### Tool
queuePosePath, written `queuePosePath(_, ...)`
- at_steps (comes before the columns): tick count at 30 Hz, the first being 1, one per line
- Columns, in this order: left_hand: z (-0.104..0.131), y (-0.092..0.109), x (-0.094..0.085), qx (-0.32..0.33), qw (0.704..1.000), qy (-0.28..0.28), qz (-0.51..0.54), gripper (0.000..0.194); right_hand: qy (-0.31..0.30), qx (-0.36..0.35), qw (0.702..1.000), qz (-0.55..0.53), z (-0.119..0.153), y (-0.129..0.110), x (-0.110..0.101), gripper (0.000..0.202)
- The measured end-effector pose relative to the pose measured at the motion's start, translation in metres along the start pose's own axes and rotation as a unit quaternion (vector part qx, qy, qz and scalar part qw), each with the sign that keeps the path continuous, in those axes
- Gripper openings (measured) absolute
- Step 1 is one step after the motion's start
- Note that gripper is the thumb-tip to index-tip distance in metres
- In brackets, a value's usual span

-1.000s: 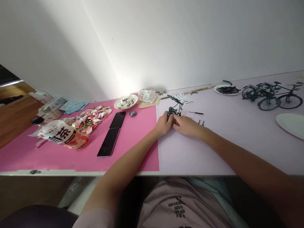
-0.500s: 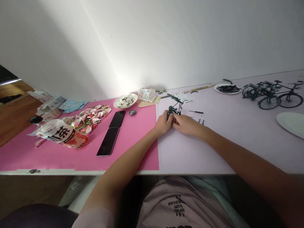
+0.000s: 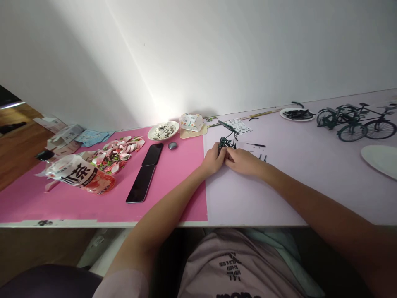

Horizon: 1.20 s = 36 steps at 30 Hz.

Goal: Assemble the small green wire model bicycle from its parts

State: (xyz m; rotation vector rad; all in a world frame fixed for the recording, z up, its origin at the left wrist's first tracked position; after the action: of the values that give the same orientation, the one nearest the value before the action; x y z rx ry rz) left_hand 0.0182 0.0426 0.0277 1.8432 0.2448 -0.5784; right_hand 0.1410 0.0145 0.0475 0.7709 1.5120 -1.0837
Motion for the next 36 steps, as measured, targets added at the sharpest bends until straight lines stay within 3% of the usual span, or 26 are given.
queuePosePath(36,-0.0001,-0.0005,0.0003,0.003,1.0,-0.001,0.011,0.021,-0.002,-0.004,1.0,-0.008,-0.0012,0.0022,0.0017,0.019)
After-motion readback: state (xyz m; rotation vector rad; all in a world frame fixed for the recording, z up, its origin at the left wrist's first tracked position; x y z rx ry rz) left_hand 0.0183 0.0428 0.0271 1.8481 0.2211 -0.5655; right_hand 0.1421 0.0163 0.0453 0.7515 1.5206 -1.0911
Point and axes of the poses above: each hand's wrist, its own z-axis away from the middle knuckle, its own x-axis out of the palm, y = z × x, the point moved 6 cm from there along -z, towards the middle knuckle, and after that the axes turned 9 degrees about z, right-handed, at the moved point
